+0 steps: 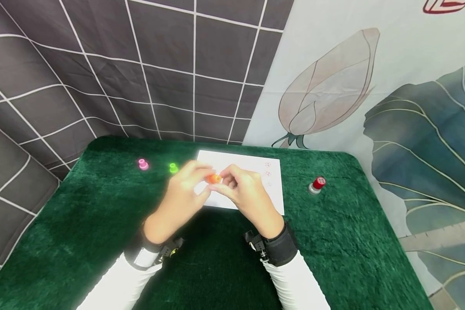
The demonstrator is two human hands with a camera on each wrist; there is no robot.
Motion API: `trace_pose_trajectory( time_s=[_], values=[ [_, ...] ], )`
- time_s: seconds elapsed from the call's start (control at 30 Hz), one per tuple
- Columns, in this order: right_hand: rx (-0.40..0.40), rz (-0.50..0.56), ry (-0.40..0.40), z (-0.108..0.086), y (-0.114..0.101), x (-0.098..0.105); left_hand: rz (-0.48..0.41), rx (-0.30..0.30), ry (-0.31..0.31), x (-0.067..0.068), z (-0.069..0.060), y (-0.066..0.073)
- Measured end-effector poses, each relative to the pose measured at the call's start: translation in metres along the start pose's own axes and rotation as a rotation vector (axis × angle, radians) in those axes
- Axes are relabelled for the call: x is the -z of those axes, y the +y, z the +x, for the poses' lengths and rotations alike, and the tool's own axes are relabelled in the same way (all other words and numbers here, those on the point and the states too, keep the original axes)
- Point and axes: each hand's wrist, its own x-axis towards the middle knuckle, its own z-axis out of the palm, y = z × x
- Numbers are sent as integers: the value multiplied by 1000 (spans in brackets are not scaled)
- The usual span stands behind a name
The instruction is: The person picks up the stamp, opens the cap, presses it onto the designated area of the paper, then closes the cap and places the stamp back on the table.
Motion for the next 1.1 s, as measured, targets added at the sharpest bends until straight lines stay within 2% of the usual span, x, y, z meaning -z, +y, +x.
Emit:
trace_pose_trajectory(
  time_s=[0.1,0.23,0.37,0.53,0.7,0.83,0.97,1.1],
  values=[
    [3,-4,-4,-1,1,5,-7,54,54,5,-3,-6],
    [-5,-34,-8,-3,7,14,-65,146,70,18,-9,-20],
    [-20,-85,-27,-8,17,23,-105,249,52,36,-19,-43],
    [-35,-148,-73,-14,35,40,-85,387,22,61,-37,-79],
    [-28,-240,-139,-17,59,59,-18,522,-63,80,-55,-111],
    [-17,-324,-226,-16,76,71,26,577,-140,88,-66,-130],
    [-48,-380,-321,-14,85,81,56,618,-200,90,-74,-145],
    [-80,-431,-364,-14,93,91,80,658,-263,90,-81,-156]
  ],
)
